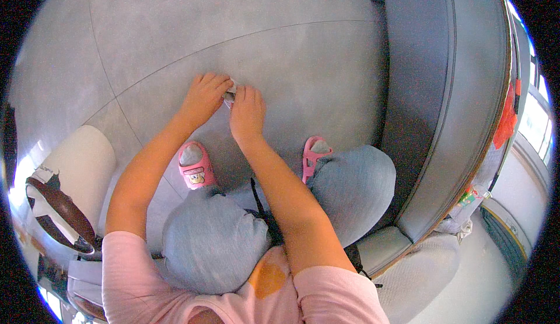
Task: The person removes a cloth from a mop head and wipes a tiled floor area with a white tissue while sitting on the floor. They fold the tissue to expose clean sides and wipe around a trash bin and sofa base, then discard the tissue and pick up the mop.
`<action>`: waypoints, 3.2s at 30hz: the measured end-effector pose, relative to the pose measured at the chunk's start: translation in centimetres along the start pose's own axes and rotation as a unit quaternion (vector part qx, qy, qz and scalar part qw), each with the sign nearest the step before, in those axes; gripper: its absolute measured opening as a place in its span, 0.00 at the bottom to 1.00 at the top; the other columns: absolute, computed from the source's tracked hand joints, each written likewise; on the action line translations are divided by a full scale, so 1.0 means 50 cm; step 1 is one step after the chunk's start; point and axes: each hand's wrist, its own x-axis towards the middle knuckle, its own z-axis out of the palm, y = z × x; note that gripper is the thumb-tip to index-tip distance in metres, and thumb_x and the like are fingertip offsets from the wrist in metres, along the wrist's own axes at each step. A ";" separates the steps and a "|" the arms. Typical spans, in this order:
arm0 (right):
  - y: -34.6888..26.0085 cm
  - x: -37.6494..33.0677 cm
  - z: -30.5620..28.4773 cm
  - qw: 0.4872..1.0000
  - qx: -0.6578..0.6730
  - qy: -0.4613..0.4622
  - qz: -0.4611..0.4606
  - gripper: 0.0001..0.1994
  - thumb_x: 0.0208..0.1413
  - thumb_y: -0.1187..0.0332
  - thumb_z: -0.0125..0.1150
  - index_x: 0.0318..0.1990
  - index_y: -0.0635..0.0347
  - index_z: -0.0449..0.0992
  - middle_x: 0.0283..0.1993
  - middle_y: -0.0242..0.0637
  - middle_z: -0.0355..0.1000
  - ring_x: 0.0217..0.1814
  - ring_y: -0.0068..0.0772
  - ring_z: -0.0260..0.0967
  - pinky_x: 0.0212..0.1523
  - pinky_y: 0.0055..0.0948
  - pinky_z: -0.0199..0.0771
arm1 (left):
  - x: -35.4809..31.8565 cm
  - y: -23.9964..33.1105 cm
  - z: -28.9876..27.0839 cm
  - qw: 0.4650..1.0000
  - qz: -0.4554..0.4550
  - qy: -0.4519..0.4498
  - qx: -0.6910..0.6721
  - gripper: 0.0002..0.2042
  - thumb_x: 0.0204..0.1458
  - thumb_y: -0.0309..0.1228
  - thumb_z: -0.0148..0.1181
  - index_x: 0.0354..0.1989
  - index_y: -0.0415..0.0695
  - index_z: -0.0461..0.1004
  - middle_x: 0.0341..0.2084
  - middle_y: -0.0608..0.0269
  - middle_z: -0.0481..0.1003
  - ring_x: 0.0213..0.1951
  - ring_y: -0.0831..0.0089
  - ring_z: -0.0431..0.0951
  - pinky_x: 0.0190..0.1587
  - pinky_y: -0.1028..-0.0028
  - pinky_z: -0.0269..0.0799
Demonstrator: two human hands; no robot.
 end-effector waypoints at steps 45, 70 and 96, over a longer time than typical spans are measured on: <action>0.011 0.209 -0.033 0.995 0.016 -0.044 0.083 0.07 0.44 0.72 0.54 0.32 0.61 0.72 0.34 0.45 0.69 0.39 0.48 0.67 0.38 0.43 0.67 | 0.143 -0.067 -0.009 0.992 -0.121 0.013 0.022 0.12 0.39 0.29 0.57 0.36 0.46 0.73 0.31 0.62 0.70 0.41 0.63 0.68 0.42 0.65 0.62; 0.022 0.202 -0.001 0.968 0.071 -0.055 -0.233 0.07 0.41 0.73 0.51 0.30 0.61 0.73 0.33 0.43 0.67 0.40 0.47 0.63 0.40 0.40 0.64 | -0.006 -0.040 -0.031 0.975 -0.205 0.090 0.015 0.19 0.38 0.26 0.60 0.43 0.48 0.71 0.33 0.58 0.69 0.32 0.57 0.70 0.38 0.62 0.63; -0.025 0.016 0.003 0.992 0.118 0.005 -0.043 0.21 0.40 0.66 0.60 0.45 0.62 0.67 0.45 0.50 0.62 0.46 0.52 0.57 0.48 0.43 0.59 | -0.098 0.126 0.046 0.760 -0.417 0.059 -0.495 0.22 0.41 0.19 0.49 0.50 0.39 0.64 0.40 0.55 0.70 0.24 0.67 0.73 0.28 0.72 0.68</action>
